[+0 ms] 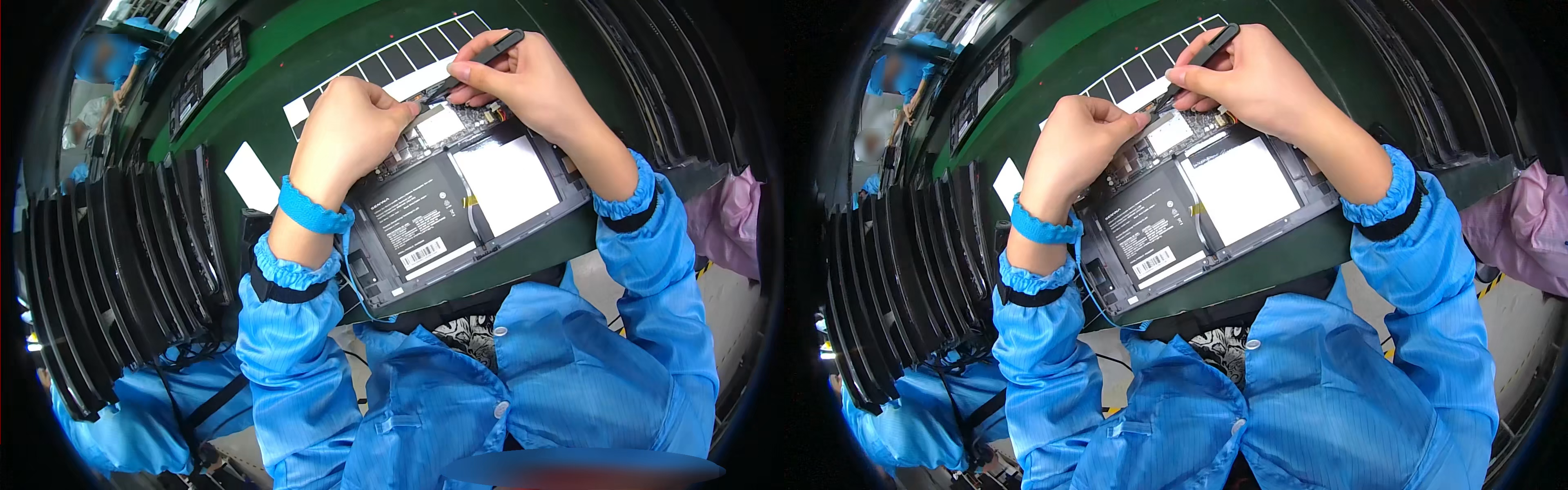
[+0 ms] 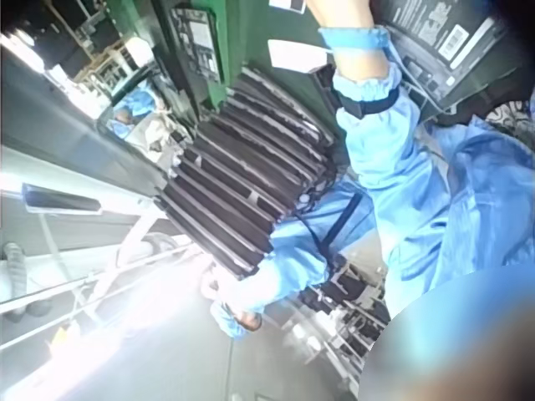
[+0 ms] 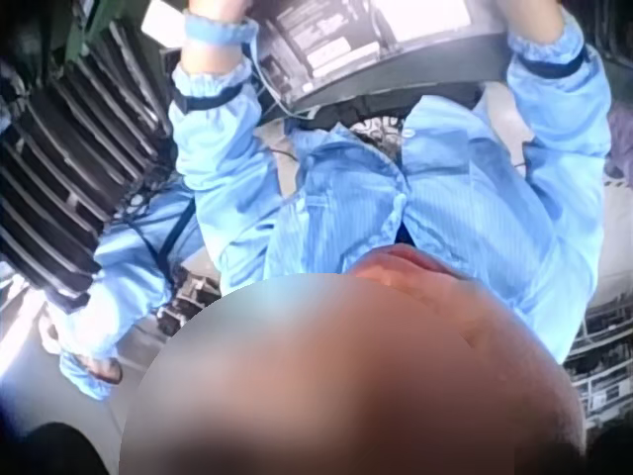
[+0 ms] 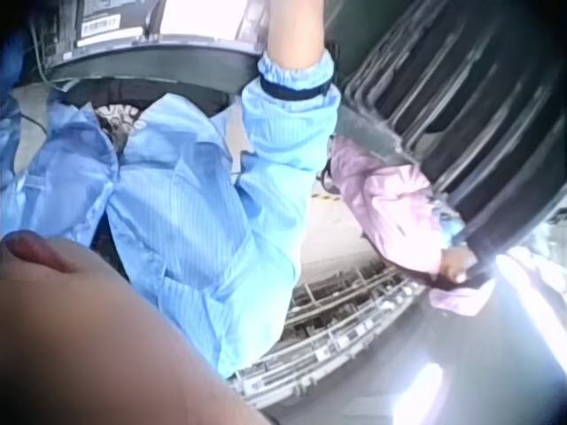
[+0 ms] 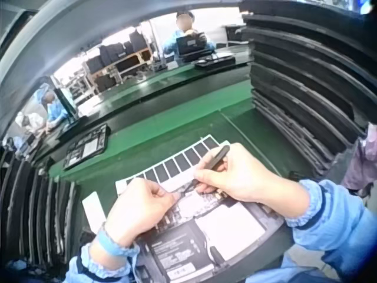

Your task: Assembling internal components of laptops and stacking the units on an assembly line.

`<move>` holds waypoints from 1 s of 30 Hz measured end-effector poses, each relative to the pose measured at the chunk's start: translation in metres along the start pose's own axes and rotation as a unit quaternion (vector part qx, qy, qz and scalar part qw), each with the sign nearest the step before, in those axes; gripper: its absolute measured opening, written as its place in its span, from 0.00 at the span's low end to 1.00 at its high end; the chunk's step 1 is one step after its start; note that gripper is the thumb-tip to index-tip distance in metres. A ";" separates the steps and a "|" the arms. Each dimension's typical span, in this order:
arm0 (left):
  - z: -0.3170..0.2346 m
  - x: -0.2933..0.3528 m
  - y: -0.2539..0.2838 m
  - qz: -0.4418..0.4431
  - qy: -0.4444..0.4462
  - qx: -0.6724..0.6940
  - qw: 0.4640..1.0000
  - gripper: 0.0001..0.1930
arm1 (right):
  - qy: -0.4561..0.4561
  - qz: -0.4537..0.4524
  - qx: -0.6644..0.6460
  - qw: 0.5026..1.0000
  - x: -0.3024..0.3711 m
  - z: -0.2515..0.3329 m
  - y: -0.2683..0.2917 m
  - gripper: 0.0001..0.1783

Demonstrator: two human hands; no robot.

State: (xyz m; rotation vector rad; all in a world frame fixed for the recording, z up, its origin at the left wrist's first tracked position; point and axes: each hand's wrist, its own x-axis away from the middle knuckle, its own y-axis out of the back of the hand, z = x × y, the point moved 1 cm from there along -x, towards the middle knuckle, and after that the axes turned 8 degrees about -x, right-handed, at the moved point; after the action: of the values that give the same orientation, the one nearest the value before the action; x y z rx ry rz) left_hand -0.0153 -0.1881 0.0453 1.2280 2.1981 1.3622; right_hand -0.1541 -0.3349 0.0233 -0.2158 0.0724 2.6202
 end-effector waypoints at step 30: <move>-0.006 -0.019 0.018 0.096 0.071 -0.121 0.985 0.29 | 0.036 0.013 0.003 0.999 0.002 -0.008 -0.004 0.10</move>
State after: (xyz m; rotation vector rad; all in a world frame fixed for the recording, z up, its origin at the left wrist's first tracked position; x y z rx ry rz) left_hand 0.0017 -0.2025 0.0602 1.3122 1.9674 1.7855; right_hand -0.1529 -0.3307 0.0149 -0.3094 0.1084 2.6375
